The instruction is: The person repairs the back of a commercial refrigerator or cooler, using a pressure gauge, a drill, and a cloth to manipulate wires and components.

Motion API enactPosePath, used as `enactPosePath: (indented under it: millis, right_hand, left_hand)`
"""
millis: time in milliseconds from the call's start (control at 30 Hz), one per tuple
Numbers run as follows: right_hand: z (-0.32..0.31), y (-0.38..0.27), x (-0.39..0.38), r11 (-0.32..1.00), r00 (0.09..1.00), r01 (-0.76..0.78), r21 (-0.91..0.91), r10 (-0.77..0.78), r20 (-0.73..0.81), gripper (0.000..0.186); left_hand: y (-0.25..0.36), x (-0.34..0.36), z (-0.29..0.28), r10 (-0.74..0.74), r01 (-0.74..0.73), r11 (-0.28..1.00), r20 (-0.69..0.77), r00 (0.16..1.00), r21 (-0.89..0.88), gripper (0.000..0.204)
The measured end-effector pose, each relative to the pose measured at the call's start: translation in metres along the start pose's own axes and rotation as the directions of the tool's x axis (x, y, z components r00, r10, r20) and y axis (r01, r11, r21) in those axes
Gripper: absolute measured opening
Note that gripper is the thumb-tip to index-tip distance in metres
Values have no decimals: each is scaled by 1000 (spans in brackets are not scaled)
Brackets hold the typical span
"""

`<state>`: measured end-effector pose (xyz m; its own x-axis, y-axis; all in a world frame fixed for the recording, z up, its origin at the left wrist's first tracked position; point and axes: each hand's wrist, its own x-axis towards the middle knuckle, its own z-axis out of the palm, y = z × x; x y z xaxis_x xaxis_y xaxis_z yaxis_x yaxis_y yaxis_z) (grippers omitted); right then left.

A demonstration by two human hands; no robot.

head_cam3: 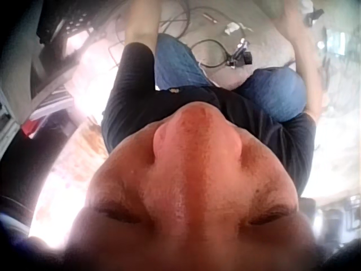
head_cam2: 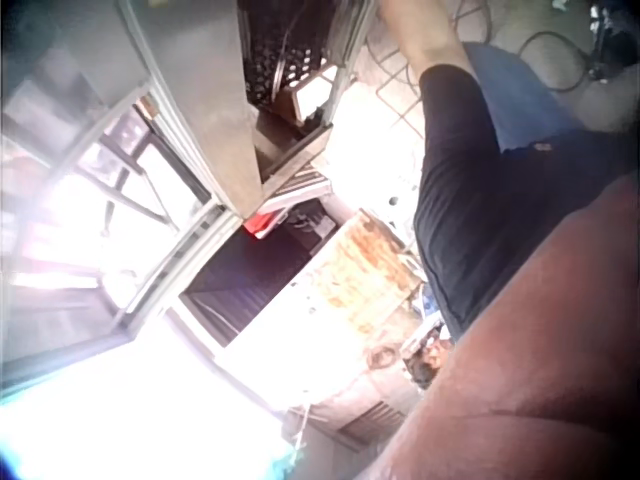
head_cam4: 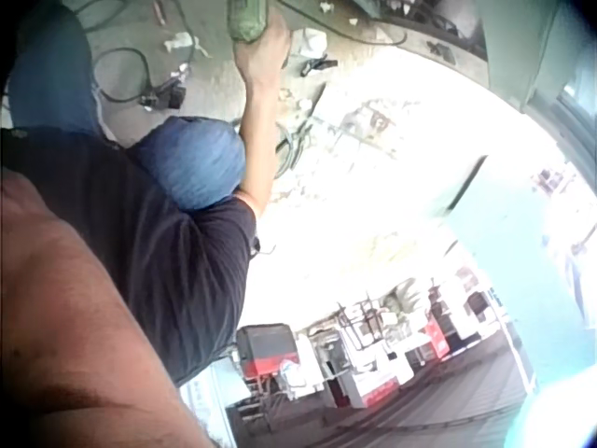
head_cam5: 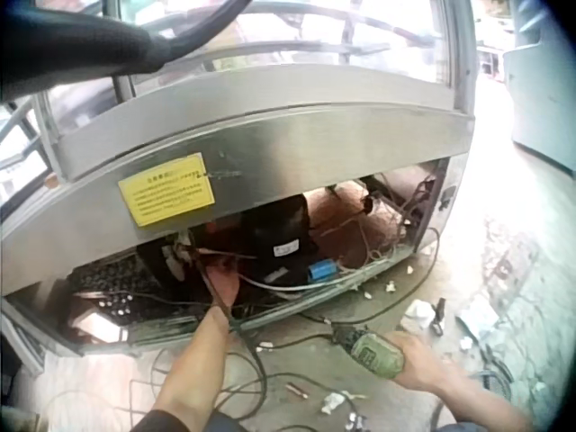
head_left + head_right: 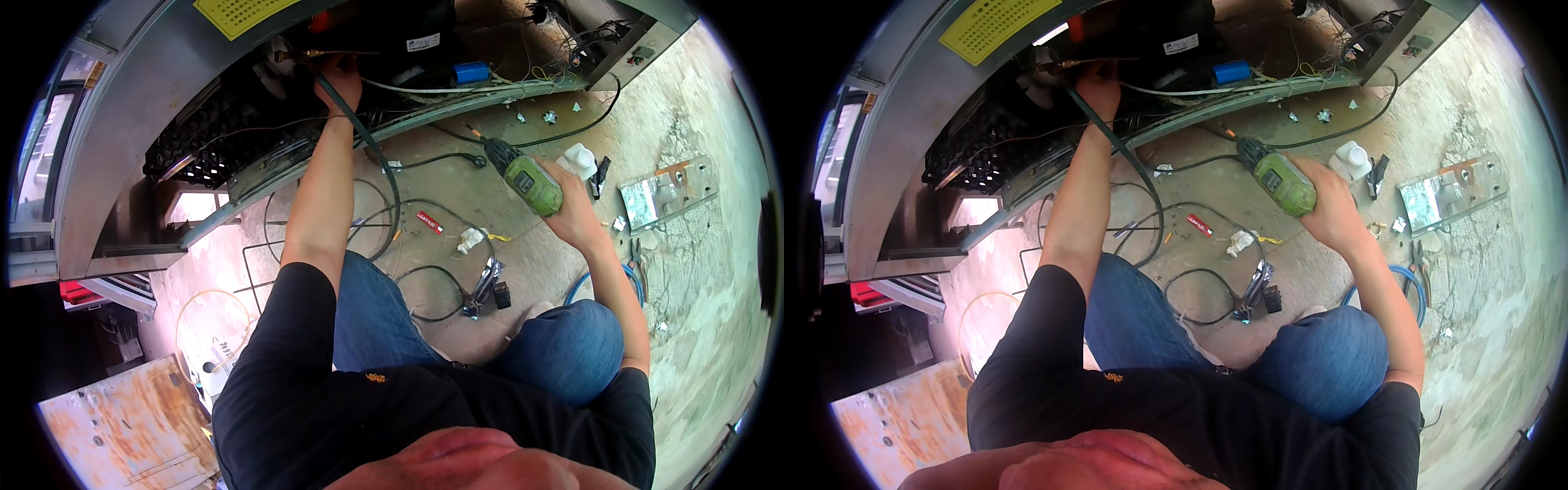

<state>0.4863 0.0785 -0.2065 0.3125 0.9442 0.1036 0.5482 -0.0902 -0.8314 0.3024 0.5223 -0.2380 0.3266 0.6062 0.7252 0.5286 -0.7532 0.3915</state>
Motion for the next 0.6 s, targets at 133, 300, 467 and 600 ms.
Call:
enactPosePath:
  millis: [133,300,467,600]
  right_hand:
    - [4,29,-56,996,996,-88,-15,88,-3,56]
    - [32,67,-128,928,928,-372,-2,372,5,54]
    - [55,95,-170,864,881,-472,-173,472,-46,54]
    - [57,105,-180,844,909,-387,-371,416,-3,63]
  left_hand:
    - [-6,1,-2,-3,3,1000,4,1000,15,26]
    - [-12,5,-9,22,-15,997,91,996,-73,29]
    - [-32,2,-1,129,-126,985,19,991,-118,29]
    - [-34,-6,0,-12,26,977,68,998,-210,25]
